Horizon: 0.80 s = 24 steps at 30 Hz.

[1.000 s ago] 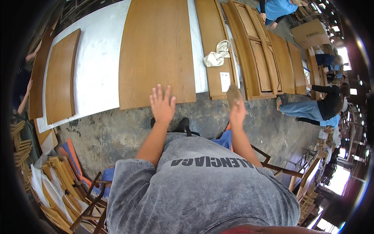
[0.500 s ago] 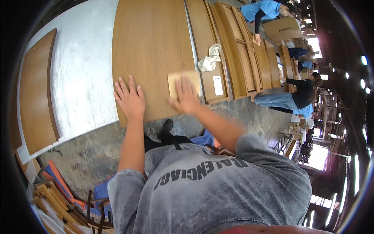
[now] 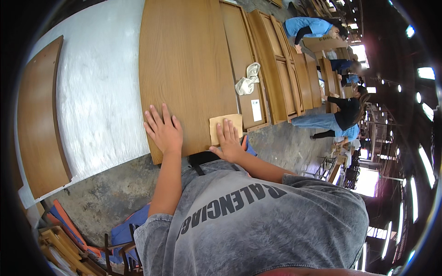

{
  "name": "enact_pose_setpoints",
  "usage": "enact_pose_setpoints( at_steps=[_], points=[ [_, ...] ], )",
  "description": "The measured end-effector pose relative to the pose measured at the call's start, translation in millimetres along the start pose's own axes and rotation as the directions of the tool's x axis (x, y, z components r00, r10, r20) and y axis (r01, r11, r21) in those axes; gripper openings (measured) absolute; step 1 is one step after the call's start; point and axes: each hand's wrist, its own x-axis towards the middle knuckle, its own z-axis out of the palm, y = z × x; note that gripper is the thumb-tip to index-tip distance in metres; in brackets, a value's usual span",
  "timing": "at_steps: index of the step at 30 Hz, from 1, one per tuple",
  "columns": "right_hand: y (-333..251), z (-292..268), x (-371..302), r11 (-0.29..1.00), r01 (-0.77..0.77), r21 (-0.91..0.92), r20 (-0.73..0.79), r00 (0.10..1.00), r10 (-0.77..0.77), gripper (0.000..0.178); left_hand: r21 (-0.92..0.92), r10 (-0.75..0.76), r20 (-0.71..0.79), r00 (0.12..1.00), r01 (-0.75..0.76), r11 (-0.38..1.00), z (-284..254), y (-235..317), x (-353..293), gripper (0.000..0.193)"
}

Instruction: The person picks up a wooden panel, places it on a workbench, and sands its surface with a sanding block. They wipe the panel with a cloth and continue sanding multiple panels one at a time.

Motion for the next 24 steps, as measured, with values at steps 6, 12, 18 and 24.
enact_pose_setpoints(
  at_steps=[6,12,18,24],
  points=[
    [54.9,-58.4,127.2,0.994,-0.111,-0.003,-0.208,0.972,0.108,0.102,0.039,0.089,-0.001,0.996,-0.089,0.995,0.1,17.3,-5.6,0.057],
    [20.5,-21.1,19.2,0.989,0.142,-0.032,0.019,0.99,-0.141,0.102,0.046,0.023,-0.029,0.999,-0.022,0.999,5.7,-0.2,-0.6,0.056],
    [70.9,-55.7,115.6,0.992,0.094,-0.083,-0.205,0.973,-0.109,0.085,0.079,0.05,-0.017,0.999,-0.049,0.996,5.7,12.3,-2.2,0.057],
    [48.1,-115.8,217.2,0.991,-0.052,0.126,0.039,0.998,0.048,0.055,0.098,0.014,-0.017,1.0,-0.012,0.995,8.7,4.8,-2.7,0.057]
  ],
)
